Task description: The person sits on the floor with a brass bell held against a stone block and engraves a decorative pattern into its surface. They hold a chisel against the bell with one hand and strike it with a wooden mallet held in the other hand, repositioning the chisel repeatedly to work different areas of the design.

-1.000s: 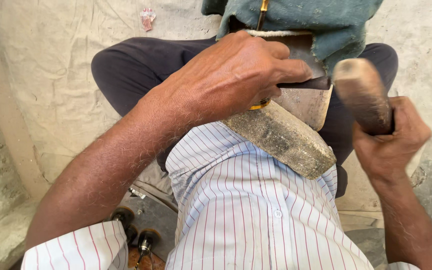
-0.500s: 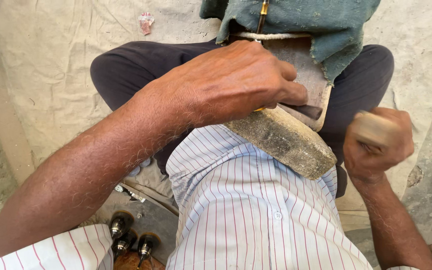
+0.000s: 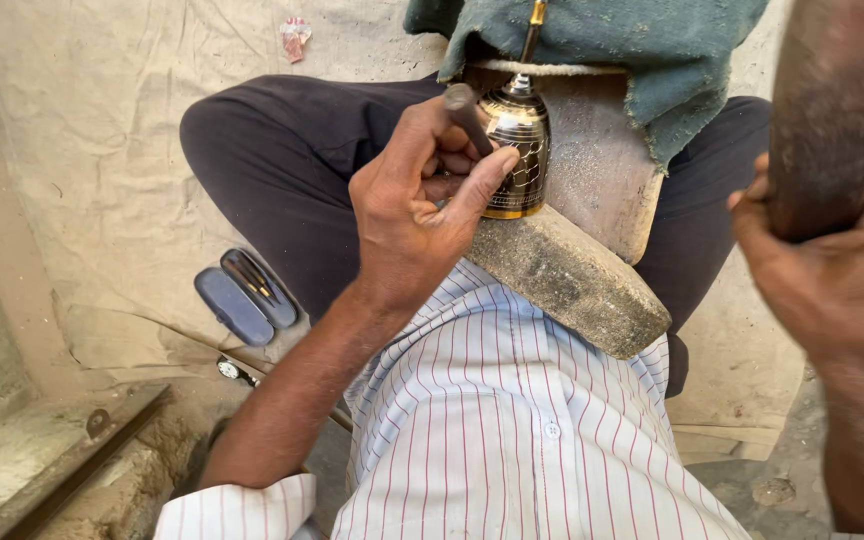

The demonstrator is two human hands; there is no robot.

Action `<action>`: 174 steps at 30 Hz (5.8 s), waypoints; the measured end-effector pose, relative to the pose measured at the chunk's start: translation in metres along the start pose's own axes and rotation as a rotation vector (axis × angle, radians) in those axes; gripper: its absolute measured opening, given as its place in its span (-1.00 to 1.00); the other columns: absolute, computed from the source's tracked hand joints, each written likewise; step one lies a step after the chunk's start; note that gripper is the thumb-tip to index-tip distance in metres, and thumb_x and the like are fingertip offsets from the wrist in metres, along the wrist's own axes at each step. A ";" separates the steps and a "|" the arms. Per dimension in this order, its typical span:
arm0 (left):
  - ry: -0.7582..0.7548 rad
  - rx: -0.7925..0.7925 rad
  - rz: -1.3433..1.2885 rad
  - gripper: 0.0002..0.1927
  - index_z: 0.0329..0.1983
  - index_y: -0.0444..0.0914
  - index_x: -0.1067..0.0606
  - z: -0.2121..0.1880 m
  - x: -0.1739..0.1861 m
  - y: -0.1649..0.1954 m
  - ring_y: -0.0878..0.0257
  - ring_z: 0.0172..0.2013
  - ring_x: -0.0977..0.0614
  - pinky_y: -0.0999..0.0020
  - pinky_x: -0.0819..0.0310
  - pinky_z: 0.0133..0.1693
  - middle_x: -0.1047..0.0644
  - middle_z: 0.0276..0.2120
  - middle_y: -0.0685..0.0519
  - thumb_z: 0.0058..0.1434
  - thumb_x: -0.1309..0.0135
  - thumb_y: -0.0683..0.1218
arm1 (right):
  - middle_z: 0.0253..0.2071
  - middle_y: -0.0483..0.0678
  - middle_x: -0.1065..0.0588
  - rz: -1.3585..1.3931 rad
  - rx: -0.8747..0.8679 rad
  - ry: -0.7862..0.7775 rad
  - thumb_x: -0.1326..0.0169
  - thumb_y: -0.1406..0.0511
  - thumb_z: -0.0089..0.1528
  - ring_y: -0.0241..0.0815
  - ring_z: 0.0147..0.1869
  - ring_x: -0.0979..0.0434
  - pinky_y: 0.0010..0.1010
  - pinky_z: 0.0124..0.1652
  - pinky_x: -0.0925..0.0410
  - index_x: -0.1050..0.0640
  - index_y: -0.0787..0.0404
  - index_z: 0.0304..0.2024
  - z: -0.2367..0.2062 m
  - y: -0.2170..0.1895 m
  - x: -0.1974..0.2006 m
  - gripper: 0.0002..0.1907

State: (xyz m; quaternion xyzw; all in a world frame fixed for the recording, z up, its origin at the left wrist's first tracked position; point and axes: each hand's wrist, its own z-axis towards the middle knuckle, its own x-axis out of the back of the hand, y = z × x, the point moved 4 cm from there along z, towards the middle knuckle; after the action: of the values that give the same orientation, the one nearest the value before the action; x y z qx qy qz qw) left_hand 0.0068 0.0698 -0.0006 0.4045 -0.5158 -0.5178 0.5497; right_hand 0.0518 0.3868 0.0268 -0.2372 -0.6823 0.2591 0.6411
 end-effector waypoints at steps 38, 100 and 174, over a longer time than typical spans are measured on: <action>-0.430 -0.294 0.483 -0.59 0.22 -0.25 -0.48 0.039 -0.016 0.036 0.09 -0.26 -0.64 0.20 -0.59 -0.21 -0.54 -0.21 -0.02 0.35 -0.30 -0.12 | -0.14 0.07 -0.52 -0.164 -0.003 -0.042 -0.21 0.54 0.36 -0.19 -0.09 -0.57 -0.41 -0.07 -0.45 -0.47 0.46 0.05 0.011 0.036 0.007 -0.75; -0.108 -0.134 0.318 -0.64 0.26 -0.23 -0.45 0.000 -0.018 0.008 0.41 -0.19 -0.72 0.53 -0.71 -0.13 -0.56 -0.15 0.08 0.47 -0.26 -0.17 | -0.20 0.15 -0.48 -0.315 0.105 -0.055 -0.11 0.53 0.44 -0.18 -0.28 -0.53 -0.44 -0.20 -0.45 -0.40 0.48 0.11 0.001 0.023 0.021 -0.77; -0.767 -0.487 0.281 -0.48 0.21 -0.06 -0.51 0.073 -0.006 0.022 0.01 -0.30 -0.66 0.05 -0.52 -0.29 -0.59 -0.30 -0.02 0.16 -0.30 -0.11 | -0.34 0.08 -0.56 -0.198 -0.047 0.137 -0.38 0.48 0.29 -0.17 -0.32 -0.62 -0.41 -0.29 -0.49 -0.53 0.42 -0.18 -0.052 -0.032 -0.021 -0.77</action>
State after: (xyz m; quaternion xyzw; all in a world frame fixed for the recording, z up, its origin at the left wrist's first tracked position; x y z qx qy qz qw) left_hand -0.0618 0.0855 0.0308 -0.0302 -0.5947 -0.6563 0.4632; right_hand 0.1055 0.3510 0.0343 -0.2010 -0.6628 0.1615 0.7030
